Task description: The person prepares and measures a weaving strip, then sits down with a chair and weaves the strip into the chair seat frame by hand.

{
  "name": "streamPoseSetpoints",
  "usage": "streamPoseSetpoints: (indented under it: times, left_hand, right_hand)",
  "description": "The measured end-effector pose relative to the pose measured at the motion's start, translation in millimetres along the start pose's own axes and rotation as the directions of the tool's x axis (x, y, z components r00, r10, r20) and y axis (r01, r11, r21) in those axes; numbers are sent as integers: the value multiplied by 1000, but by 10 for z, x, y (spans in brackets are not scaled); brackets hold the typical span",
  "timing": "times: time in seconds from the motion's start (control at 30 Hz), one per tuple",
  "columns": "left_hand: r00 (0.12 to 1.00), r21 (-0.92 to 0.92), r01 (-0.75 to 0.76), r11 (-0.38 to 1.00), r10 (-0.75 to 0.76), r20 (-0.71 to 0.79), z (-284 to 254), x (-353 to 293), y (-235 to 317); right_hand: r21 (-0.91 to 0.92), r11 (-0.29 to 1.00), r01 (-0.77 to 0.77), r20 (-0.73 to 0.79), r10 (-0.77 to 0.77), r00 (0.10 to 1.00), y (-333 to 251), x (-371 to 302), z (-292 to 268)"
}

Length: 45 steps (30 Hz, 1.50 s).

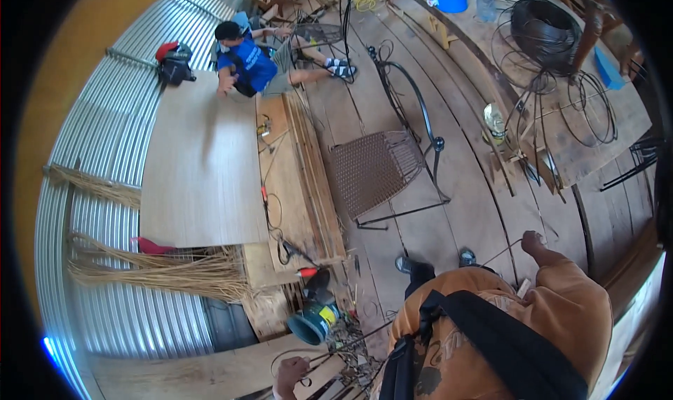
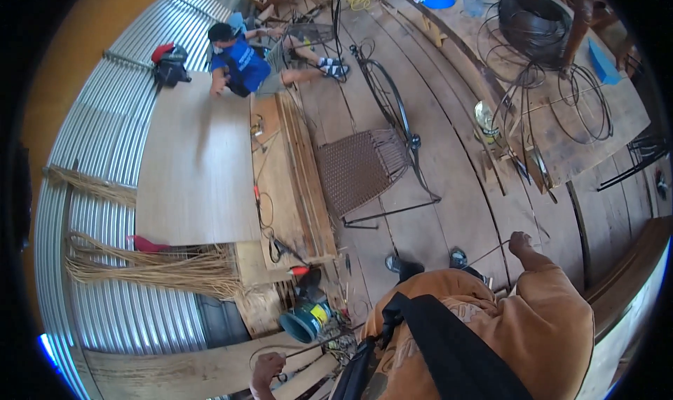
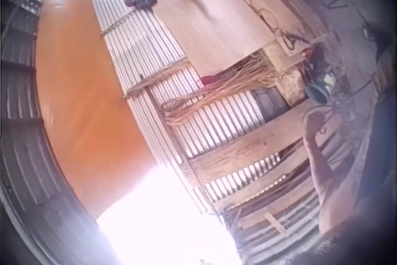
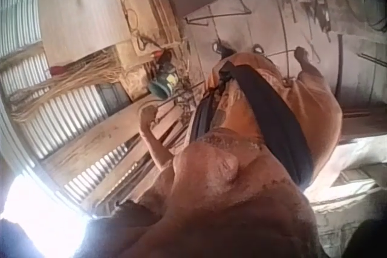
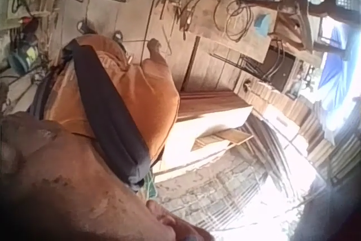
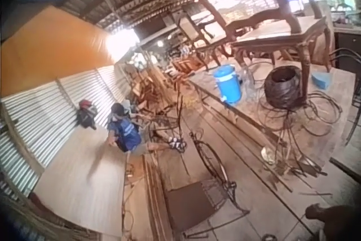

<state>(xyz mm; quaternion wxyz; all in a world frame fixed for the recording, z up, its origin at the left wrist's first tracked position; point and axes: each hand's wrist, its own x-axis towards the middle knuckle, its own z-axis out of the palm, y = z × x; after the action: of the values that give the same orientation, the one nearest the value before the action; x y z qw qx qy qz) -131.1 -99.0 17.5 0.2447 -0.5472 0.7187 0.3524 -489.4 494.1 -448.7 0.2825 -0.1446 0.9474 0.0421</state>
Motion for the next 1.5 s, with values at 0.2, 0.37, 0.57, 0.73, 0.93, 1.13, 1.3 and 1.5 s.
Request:
streamPoseSetpoints:
  times: [0.2,0.37,0.57,0.73,0.93,1.13,1.3,1.5]
  left_hand:
    - [568,507,-794,335,705,425,1603,1197,754]
    - [660,232,-751,618,716,227,2394,1493,1817]
    - [583,442,-798,410,710,395,1776,982,2223]
    - [679,547,-731,408,517,522,1508,460,2608]
    - [456,-641,-736,218,859,-232,1021,554,2499]
    - [719,-467,-639,612,691,-79,2199,1281,2186]
    - [579,-787,-198,584,718,386,2942,854,2325]
    - [571,-823,-177,539,737,360,2945,848,2057]
  right_hand:
    - [361,927,101,110,-150,983,-1336,55,-782]
    - [767,436,471,119,-818,562,-3180,-526,-2688]
    - [720,383,579,-4,-832,555,-2857,-381,-2752]
    - [736,411,538,-224,-602,766,-2471,-443,-2554]
    - [945,223,238,-72,-569,820,-2068,-777,-2960]
    - [997,-31,70,-72,-694,716,-2127,-1212,-3314]
    - [996,15,89,-44,-778,627,-2095,-1238,-3268]
    - [999,19,49,-23,-675,737,-1946,-948,-2797]
